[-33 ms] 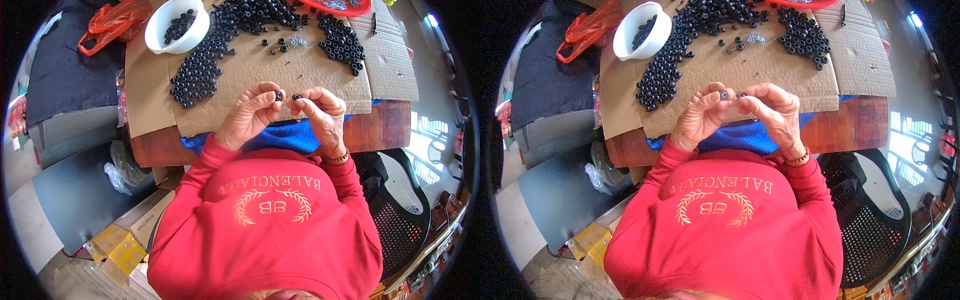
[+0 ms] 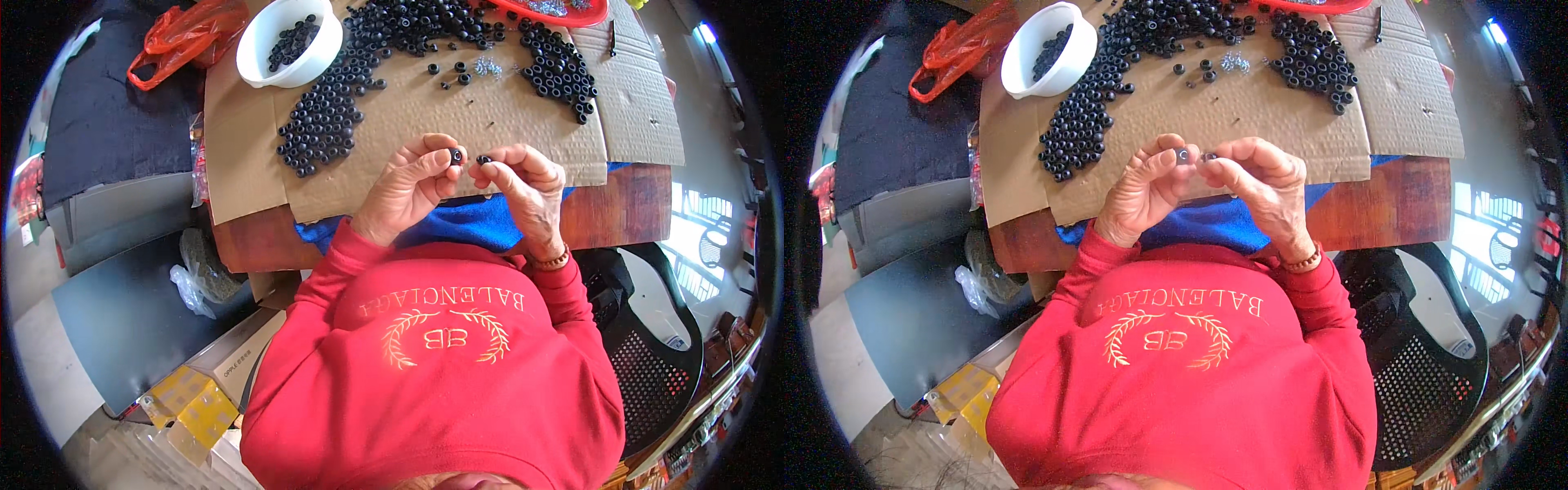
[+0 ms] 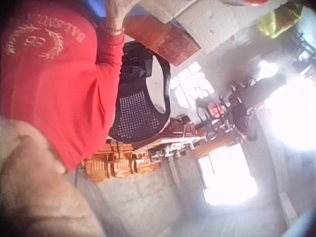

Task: The person assembles small black plastic components by hand, inserting tiny clear beads into them.

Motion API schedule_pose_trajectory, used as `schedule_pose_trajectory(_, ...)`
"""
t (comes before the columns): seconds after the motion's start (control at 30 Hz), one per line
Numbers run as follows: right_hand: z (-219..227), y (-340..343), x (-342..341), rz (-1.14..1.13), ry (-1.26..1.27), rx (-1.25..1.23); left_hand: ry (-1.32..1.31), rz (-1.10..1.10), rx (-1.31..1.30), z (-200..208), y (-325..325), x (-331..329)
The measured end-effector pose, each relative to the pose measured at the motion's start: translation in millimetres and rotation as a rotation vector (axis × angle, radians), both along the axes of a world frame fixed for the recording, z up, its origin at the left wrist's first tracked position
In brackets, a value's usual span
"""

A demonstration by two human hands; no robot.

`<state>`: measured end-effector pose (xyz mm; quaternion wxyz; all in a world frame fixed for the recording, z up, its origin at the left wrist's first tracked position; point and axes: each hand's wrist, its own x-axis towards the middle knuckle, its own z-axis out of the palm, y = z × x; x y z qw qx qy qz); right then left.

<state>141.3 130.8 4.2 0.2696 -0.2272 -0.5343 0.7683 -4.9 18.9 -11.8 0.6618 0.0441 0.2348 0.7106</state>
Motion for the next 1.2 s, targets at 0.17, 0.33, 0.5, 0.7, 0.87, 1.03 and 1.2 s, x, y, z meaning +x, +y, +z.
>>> schedule_pose_trajectory(0.17, 1.3, -2.1, 2.5, -0.06, -0.085, 0.528, 0.041, 0.0, -0.021, 1.0, 1.2, 3.3)
schedule_pose_trajectory(0.33, 11.6, -3.4, -0.9, -0.13, -0.096, 0.817, 0.059, 0.032, -0.054, 3.8, 2.1, 6.7)
schedule_pose_trajectory(0.5, 13.3, -4.3, -2.2, -0.154, -0.104, 0.903, 0.115, 0.038, -0.069, 3.3, 2.5, 6.7)
schedule_pose_trajectory(0.7, 11.6, -4.2, -4.8, -0.162, -0.082, 0.946, 0.164, 0.043, -0.093, 3.4, 2.4, 6.9)
schedule_pose_trajectory(0.87, 11.0, -4.3, -5.3, -0.145, -0.103, 0.953, 0.175, 0.044, -0.098, 3.5, 2.6, 6.9)
schedule_pose_trajectory(1.03, 9.3, -4.4, -5.6, -0.134, -0.096, 0.952, 0.185, 0.043, -0.111, 1.9, 1.9, 6.2)
schedule_pose_trajectory(1.2, 11.5, -5.1, -5.1, -0.144, -0.124, 1.001, 0.281, 0.058, -0.123, 4.7, 1.2, 5.8)
